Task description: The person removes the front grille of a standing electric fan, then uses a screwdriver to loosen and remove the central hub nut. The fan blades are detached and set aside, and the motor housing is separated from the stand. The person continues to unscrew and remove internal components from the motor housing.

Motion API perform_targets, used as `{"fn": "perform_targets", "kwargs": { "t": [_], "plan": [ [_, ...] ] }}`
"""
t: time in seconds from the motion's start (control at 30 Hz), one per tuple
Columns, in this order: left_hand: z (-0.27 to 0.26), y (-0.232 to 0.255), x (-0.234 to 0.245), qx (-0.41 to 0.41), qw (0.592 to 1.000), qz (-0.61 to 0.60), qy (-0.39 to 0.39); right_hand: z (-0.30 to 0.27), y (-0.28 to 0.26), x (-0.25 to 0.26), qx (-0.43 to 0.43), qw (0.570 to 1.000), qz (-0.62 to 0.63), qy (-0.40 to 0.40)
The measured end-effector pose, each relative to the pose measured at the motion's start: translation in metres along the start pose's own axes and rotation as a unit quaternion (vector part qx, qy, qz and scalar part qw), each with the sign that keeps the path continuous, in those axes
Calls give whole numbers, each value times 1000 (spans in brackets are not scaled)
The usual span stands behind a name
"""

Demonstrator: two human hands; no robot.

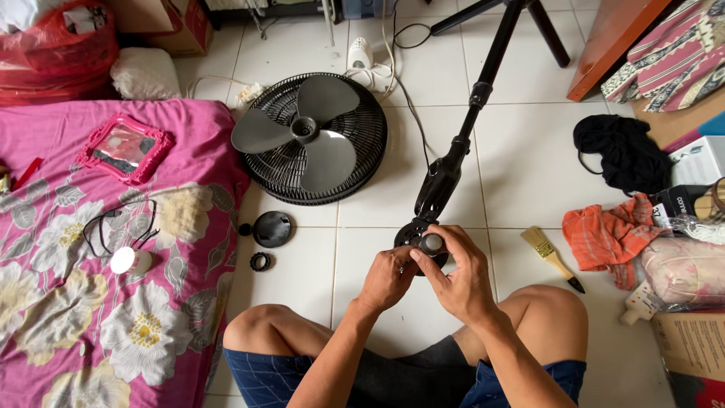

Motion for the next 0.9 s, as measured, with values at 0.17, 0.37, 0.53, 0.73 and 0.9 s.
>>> {"fn": "perform_targets", "kwargs": {
  "t": [0.17,0.37,0.53,0.73,0.9],
  "plan": [
    [0,-9,-4,8,1000,16,24,-5,11,-4,-64,998,-18,21],
    [-2,-9,-5,40,999,-5,9,-5,4,-3,-11,1000,9,23],
    [1,-9,-7,49,998,-11,25,-5,15,-2,-96,995,-5,35],
    [1,-9,-5,49,998,20,23,-4,5,0,0,999,26,41],
    [1,-6,-4,29,999,-15,24,-5,15,-5,-54,997,49,27]
  ]
}}
Point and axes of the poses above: each hand's wrist, its own z-axis towards the middle knuckle, its own x-axis out of the back of the hand, y = z × x, the point moved 6 cm from there along z, towards the middle knuckle, and after that the axes turned 1 degree about -z, right-handed, at the moved point
